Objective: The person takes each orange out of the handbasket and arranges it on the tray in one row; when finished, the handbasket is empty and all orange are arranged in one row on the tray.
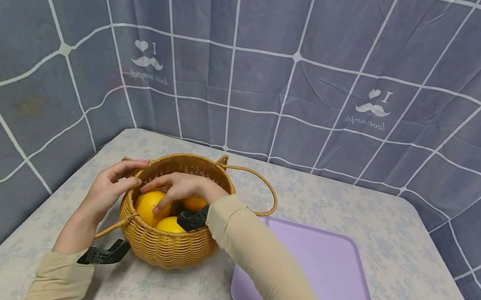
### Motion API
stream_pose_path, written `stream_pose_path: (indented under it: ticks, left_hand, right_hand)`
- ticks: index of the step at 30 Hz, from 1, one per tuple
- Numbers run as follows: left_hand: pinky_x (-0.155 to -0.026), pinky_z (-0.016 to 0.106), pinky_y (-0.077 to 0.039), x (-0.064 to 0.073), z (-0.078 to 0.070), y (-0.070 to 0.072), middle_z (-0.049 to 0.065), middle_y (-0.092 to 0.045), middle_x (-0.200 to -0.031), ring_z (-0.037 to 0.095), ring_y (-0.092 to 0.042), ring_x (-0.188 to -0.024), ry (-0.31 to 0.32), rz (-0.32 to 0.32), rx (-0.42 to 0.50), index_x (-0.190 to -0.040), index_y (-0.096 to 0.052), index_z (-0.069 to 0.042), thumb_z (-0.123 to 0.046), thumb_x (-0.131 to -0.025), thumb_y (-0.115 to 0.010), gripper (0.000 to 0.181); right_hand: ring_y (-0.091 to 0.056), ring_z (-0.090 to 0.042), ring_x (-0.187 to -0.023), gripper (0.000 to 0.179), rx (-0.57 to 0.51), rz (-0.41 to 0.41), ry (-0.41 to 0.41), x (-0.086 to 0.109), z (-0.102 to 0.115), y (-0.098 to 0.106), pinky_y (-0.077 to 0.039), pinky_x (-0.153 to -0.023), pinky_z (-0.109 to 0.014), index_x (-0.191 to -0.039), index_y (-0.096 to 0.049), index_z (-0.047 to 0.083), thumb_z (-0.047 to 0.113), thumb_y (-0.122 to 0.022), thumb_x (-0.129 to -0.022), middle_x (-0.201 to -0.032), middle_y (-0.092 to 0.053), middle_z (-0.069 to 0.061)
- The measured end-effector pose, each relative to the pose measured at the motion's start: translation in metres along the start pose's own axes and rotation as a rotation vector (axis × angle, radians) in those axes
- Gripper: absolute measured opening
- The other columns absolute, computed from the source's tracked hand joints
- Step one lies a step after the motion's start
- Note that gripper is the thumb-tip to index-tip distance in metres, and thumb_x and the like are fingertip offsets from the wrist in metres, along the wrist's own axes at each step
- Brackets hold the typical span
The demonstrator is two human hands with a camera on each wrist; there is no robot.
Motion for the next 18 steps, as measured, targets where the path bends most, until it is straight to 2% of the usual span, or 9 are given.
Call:
stream_pose_path:
  ticks: [2, 6, 9, 15, 18]
  left_hand:
    - [-0.089, 0.015, -0.037, 0.0002, 0.0000, 0.0001, -0.010, -0.053, -0.124, 0.009, -0.044, -0.115, -0.007, 0.000, 0.003, -0.127, -0.054, 0.002, -0.006, -0.094, -0.054, 0.034]
    - [-0.088, 0.013, -0.038, 0.0006, 0.0003, 0.0001, -0.010, -0.053, -0.124, 0.010, -0.045, -0.114, -0.014, 0.002, 0.018, -0.127, -0.054, 0.003, -0.005, -0.094, -0.054, 0.034]
    - [-0.088, 0.013, -0.038, 0.0007, 0.0002, -0.0001, -0.009, -0.053, -0.124, 0.010, -0.045, -0.114, -0.013, 0.001, 0.022, -0.127, -0.054, 0.003, -0.006, -0.094, -0.054, 0.034]
    - [-0.088, 0.014, -0.038, 0.0001, 0.0010, 0.0000, -0.009, -0.053, -0.124, 0.010, -0.045, -0.114, 0.006, -0.010, 0.006, -0.128, -0.054, 0.001, -0.008, -0.094, -0.055, 0.035]
    - [-0.089, 0.015, -0.038, 0.0000, 0.0011, -0.0001, -0.009, -0.053, -0.125, 0.010, -0.044, -0.115, 0.001, -0.009, 0.006, -0.127, -0.054, 0.001, -0.008, -0.094, -0.055, 0.035]
  right_hand:
    - [-0.044, -0.003, -0.112, 0.060, 0.002, 0.018, -0.026, 0.0006, -0.0020, -0.0016, -0.036, -0.093, -0.021, -0.134, -0.054, 0.027, 0.020, -0.076, -0.078, -0.135, -0.047, 0.011]
    - [-0.049, -0.009, -0.105, 0.061, -0.143, 0.048, -0.093, 0.0020, -0.0062, -0.0054, -0.042, -0.088, -0.024, -0.132, -0.056, 0.027, 0.013, -0.077, -0.076, -0.127, -0.050, 0.011]
    - [-0.051, -0.013, -0.100, 0.057, -0.233, 0.052, -0.123, 0.0022, -0.0088, -0.0070, -0.046, -0.083, -0.025, -0.127, -0.059, 0.023, 0.006, -0.076, -0.075, -0.118, -0.051, 0.008]
    - [-0.051, -0.012, -0.094, 0.043, -0.154, 0.001, -0.108, 0.0010, -0.0090, -0.0036, -0.046, -0.078, -0.021, -0.115, -0.057, 0.016, 0.006, -0.075, -0.077, -0.111, -0.051, 0.004]
    - [-0.052, -0.014, -0.093, 0.045, -0.209, 0.011, -0.138, 0.0026, -0.0097, -0.0050, -0.048, -0.076, -0.023, -0.115, -0.055, 0.015, 0.002, -0.074, -0.077, -0.111, -0.050, 0.002]
Point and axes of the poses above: each hand's wrist, its own x-axis away from the middle knuckle, its own y-axis out of the back of the hand, z = x × y, the point moved 6 cm from there along -x, towards the middle knuckle
